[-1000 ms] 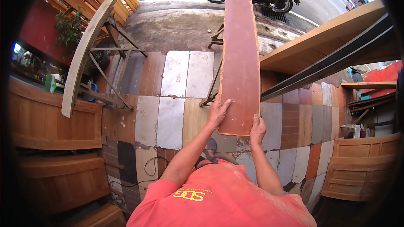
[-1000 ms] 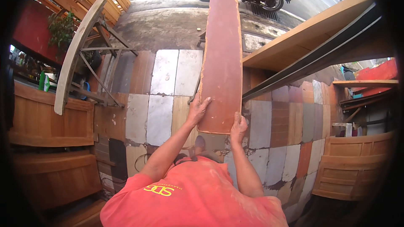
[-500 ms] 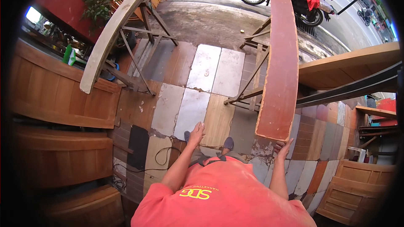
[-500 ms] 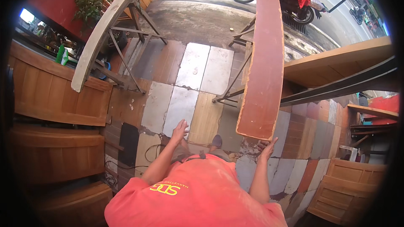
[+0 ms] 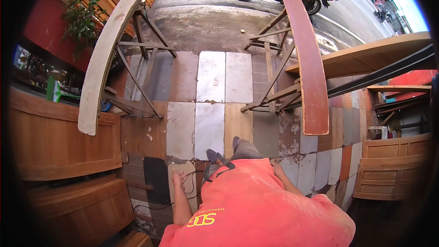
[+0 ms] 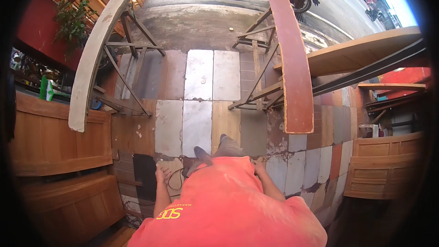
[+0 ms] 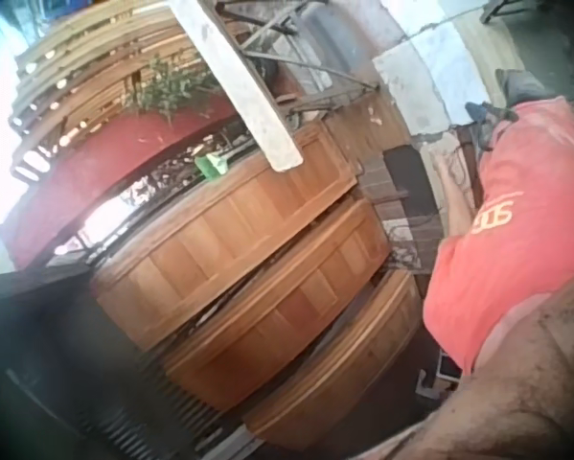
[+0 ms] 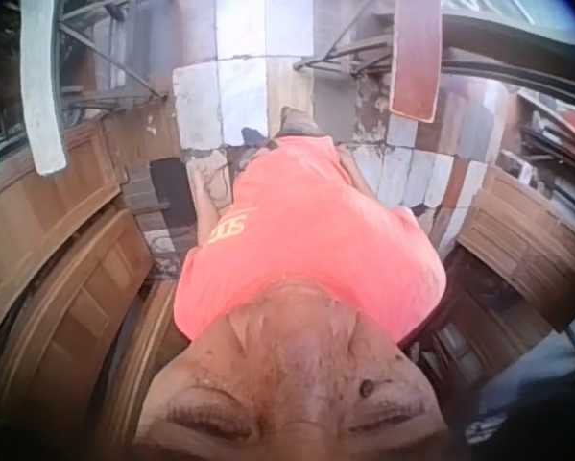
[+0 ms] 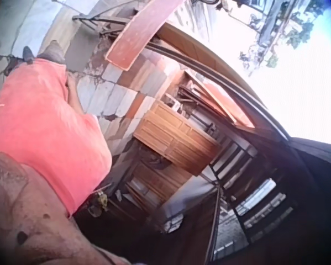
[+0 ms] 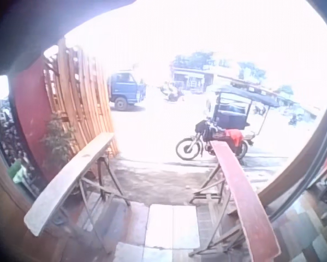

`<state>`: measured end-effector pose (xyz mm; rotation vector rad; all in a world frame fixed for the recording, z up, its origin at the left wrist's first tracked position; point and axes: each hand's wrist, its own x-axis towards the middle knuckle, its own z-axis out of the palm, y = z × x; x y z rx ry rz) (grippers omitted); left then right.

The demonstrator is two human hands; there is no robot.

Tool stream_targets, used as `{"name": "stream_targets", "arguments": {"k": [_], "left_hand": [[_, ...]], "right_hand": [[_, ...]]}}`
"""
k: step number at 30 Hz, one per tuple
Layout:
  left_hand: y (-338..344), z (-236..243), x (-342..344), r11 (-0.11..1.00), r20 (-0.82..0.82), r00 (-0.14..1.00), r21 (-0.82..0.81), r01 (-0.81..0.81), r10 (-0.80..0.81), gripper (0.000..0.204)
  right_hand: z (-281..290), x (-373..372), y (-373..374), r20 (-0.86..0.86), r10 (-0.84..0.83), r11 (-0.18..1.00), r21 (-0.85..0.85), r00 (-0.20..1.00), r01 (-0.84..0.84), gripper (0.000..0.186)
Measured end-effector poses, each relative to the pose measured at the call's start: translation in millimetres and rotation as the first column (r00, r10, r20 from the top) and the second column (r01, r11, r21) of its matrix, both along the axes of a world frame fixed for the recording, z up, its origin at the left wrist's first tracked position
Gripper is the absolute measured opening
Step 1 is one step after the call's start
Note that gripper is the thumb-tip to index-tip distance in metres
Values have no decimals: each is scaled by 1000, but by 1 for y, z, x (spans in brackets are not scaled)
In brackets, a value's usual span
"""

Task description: Filling small holes in a wooden door with putty and then moving a wooden plank.

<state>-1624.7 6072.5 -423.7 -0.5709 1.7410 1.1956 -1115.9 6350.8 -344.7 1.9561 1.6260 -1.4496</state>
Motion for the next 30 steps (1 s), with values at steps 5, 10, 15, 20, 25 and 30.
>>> {"name": "stream_targets", "arguments": {"k": [5, 10, 15, 20, 25, 30], "left_hand": [[36, 2, -79, 987, 3, 997, 142, -71, 71, 91], [75, 8, -135, 951, -6, 979, 239, -198, 206, 93], [74, 37, -202, 845, 24, 880, 267, -463, 474, 97], [50, 96, -286, 654, -116, 667, 379, -655, 736, 102], [20, 160, -363, 521, -278, 440, 478, -708, 854, 103], [52, 211, -445, 517, -353, 379, 541, -663, 855, 103]], "right_hand": [[-9, -59, 40, -73, -127, 989, 62, 989, 132, 45], [-21, -117, 121, 70, -64, 989, 134, 995, 55, 48], [-43, -264, 214, 189, 132, 990, 21, 973, -138, 54], [-40, -472, 290, -77, 457, 865, 271, 886, -422, 54], [42, -668, 326, -388, 617, 781, 413, 685, -469, 51], [69, -792, 345, -548, 567, 822, 328, 615, -466, 56]]}}
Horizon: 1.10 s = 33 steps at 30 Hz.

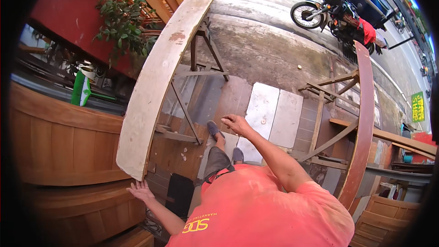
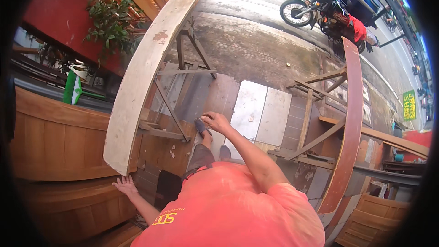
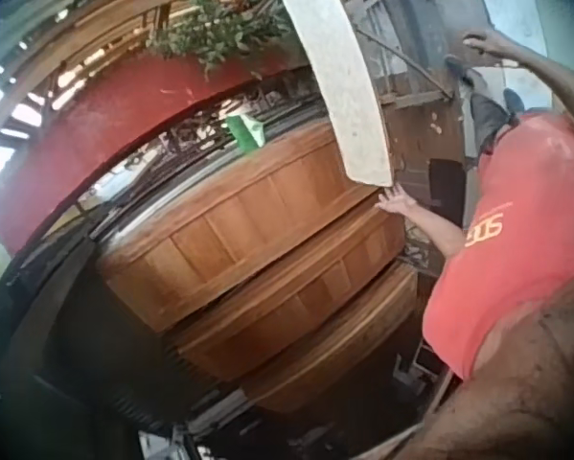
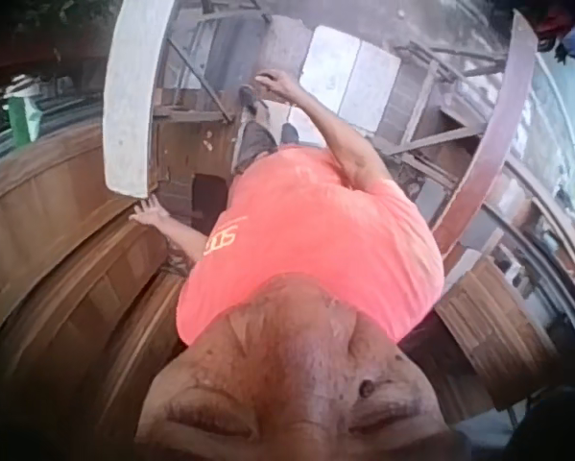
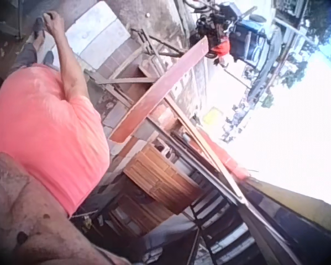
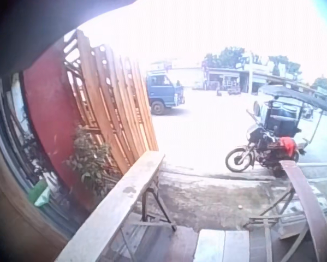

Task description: Filling small holes in a wooden door with putty and then moving a wooden plank.

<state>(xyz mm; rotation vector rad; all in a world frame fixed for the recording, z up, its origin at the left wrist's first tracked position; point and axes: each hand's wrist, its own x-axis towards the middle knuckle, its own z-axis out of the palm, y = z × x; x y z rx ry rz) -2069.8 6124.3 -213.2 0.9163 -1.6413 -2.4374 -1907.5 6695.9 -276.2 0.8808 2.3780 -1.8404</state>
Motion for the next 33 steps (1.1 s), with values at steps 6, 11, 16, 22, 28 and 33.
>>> {"name": "stream_targets", "arguments": {"k": [6, 11, 16, 22, 28, 33], "left_hand": [[40, 3, -68, 862, 81, 990, -486, 143, -118, 85], [45, 3, -86, 859, 160, 987, -507, 68, 16, 80], [83, 24, -97, 775, 252, 952, -631, 26, 173, 75], [79, 16, -105, 848, 239, 950, -529, -45, 200, 75], [87, 8, -110, 874, 208, 962, -483, -55, 175, 71], [139, 10, -125, 801, 178, 953, -590, -96, 246, 70]], "right_hand": [[22, -126, 38, -30, -42, 959, -283, 999, 32, 59], [48, -250, 72, -111, -194, 904, -407, 975, 134, 68], [41, -374, 90, -161, -492, 690, -671, 856, 271, 62], [46, -444, 95, -49, -650, 642, -569, 758, 514, 53], [71, -455, 117, 0, -726, 527, -643, 688, 556, 32], [63, -476, 158, -4, -726, 470, -733, 688, 492, 27]]}}
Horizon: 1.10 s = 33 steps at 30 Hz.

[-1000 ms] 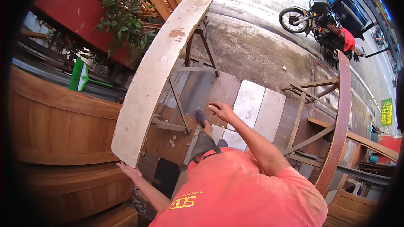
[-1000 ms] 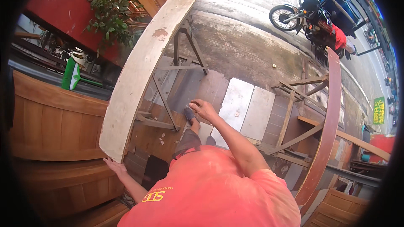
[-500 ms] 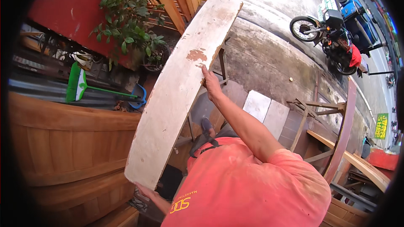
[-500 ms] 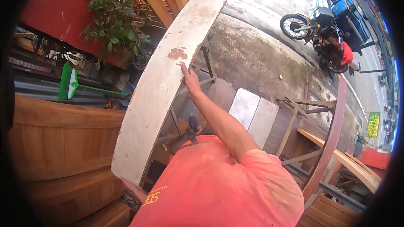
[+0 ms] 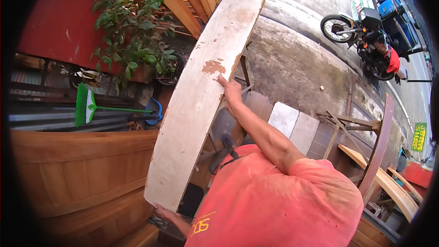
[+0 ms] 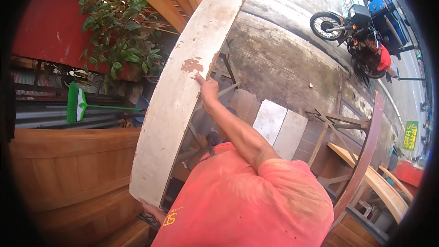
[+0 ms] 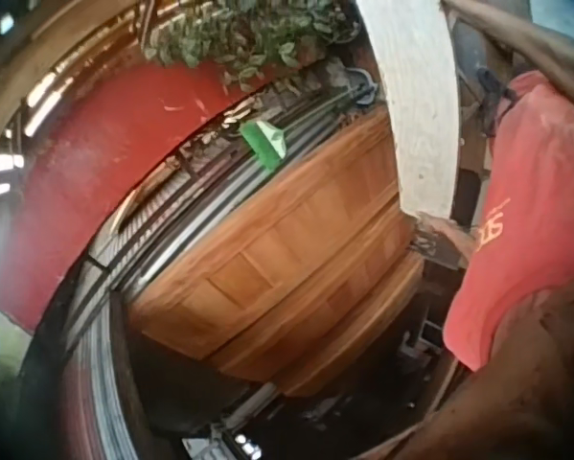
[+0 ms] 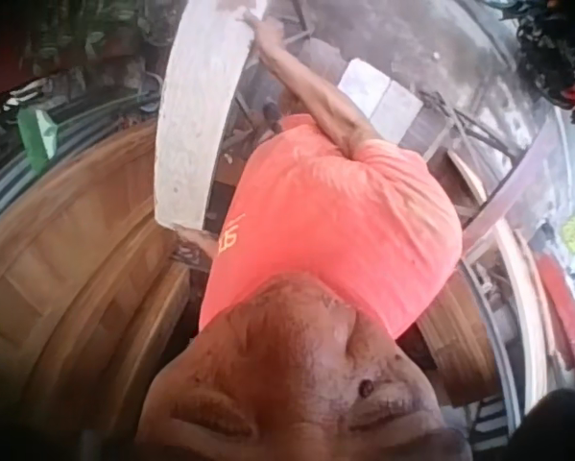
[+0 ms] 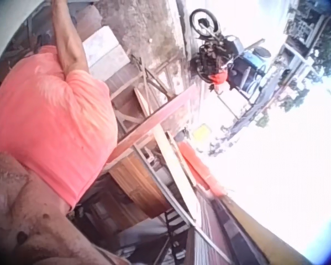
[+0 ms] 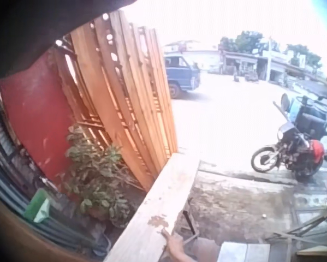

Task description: Filling small holes in a wooden door with putty and then moving a wooden plank.

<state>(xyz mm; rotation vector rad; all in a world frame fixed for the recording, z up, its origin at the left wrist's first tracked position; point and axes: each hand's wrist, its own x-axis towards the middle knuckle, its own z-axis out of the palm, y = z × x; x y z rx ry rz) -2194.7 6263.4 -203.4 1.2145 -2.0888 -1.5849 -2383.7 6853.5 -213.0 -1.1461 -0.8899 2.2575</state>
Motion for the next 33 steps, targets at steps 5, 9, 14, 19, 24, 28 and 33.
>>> {"name": "stream_targets", "arguments": {"k": [5, 9, 14, 19, 24, 28, 33], "left_hand": [[59, 6, -9, 997, 34, 998, 60, -46, 44, 74], [111, 12, -32, 997, 19, 998, 45, -58, 57, 78], [130, 11, -61, 997, 67, 996, -40, 62, -59, 80], [121, 7, -59, 994, 79, 993, 64, 84, -89, 87], [85, 12, -60, 910, 106, 954, 345, 229, -280, 87], [66, 5, -69, 773, -12, 918, 534, 342, -397, 88], [68, -13, -70, 627, -199, 917, 678, 384, -346, 89]], "right_hand": [[4, -18, 55, -46, 22, 1000, -11, 999, -22, 25], [2, -32, 91, -8, -21, 999, 39, 1000, 22, 25], [-17, -46, 128, 27, 54, 987, 147, 998, -58, 27], [-19, -26, 139, 64, 237, 943, 225, 970, -245, 45], [-43, 72, 135, 166, 214, 956, 166, 963, -241, 62], [-80, 208, 110, 349, 120, 978, 120, 929, -171, 61], [-124, 389, 19, 638, 48, 994, 48, 768, -103, 72]]}}
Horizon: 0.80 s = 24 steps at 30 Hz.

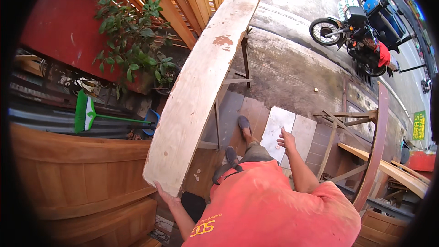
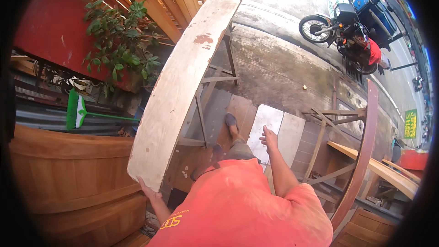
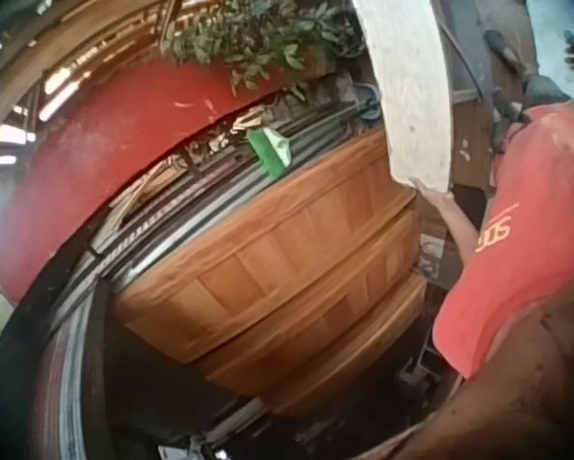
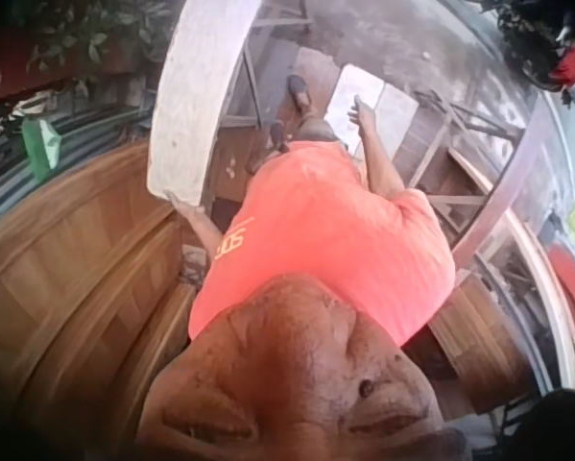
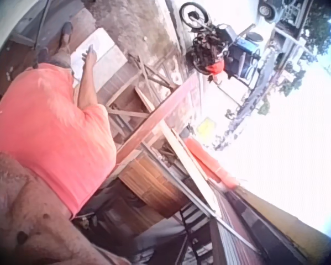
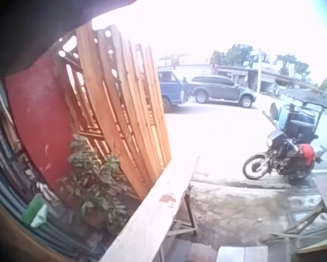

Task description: Filling small holes in a wooden door with putty and then moving a wooden plank.

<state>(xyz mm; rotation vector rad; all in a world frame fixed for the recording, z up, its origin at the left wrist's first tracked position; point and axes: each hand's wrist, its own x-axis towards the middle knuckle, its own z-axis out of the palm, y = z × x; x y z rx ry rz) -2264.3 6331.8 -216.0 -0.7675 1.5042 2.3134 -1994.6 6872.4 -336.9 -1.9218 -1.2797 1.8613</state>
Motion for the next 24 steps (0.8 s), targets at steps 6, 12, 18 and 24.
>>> {"name": "stream_targets", "arguments": {"k": [6, 12, 18, 24], "left_hand": [[7, 11, 24, 1000, -5, 1000, -29, 10, -10, 90], [-29, -6, 10, 988, -42, 990, -79, 132, -135, 90], [-22, -6, 3, 993, -115, 990, 78, 86, -77, 80], [1, 7, 18, 996, -79, 994, 32, 80, -77, 78]], "right_hand": [[-25, 116, -116, 187, -144, 982, -92, 972, 163, 64], [-44, 143, -158, 72, 282, 958, 29, 957, -285, 70], [-66, 172, -138, 182, 427, 852, 247, 886, -462, 71], [-41, 227, -134, 159, 262, 911, 285, 952, -299, 65]]}}
